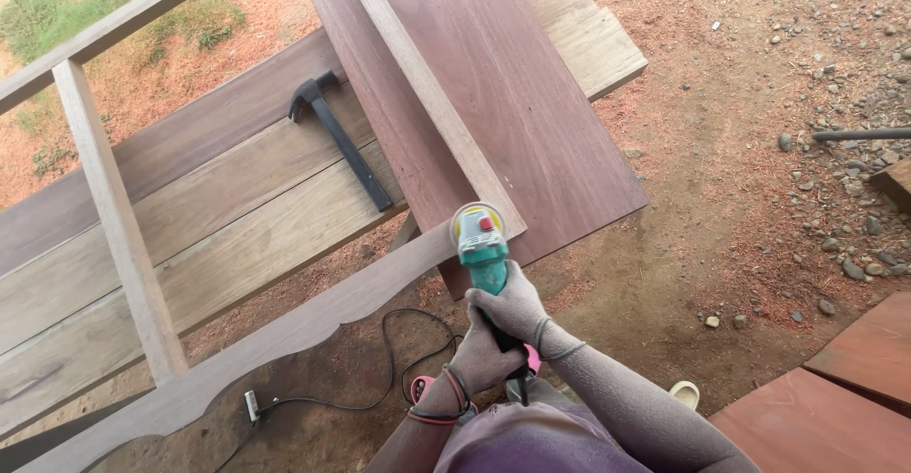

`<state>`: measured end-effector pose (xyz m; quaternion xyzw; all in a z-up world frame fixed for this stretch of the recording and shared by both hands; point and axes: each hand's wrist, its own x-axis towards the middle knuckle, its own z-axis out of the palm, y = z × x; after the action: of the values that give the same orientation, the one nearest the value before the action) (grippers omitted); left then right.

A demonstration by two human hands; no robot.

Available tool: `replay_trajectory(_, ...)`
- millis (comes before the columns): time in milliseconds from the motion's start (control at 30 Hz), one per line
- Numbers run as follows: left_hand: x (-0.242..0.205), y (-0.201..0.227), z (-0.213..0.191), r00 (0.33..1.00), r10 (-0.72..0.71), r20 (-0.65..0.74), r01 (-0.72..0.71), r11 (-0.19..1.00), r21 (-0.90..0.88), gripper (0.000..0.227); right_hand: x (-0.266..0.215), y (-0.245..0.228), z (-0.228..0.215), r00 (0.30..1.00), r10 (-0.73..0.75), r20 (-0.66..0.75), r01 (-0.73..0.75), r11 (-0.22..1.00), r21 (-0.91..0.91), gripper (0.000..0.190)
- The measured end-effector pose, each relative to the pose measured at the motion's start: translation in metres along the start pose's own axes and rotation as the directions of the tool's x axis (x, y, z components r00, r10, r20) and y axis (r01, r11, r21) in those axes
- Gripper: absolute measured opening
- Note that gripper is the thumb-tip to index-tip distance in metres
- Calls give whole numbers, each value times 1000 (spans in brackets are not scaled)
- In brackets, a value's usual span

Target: Use an angle grinder with a sanding disc to smooth the edges of a wooden frame.

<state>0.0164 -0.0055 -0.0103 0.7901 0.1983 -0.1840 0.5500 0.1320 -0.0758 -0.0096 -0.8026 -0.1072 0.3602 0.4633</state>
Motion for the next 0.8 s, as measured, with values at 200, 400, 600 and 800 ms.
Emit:
replay_trajectory(200, -2, 4, 6, 999, 14, 50, -11, 998, -65, 115, -8, 6, -5, 999, 27, -35, -25, 999, 43, 65)
replay_trajectory(400, -31, -23, -4, 996, -83, -28, 82, 996, -29, 86, -18, -2, 28, 998, -18, 56, 19, 1000, -22, 69)
replay_trajectory(600, -19, -20, 4, 999, -36, -26, 33, 994, -107, 94, -19, -3, 15, 1000, 15, 23, -16, 999, 34, 68)
replay_trajectory(800, 1, -10, 16, 994, 88, 57, -86, 995, -51, 99, -15, 12, -9, 997, 30, -70, -26, 997, 69, 67)
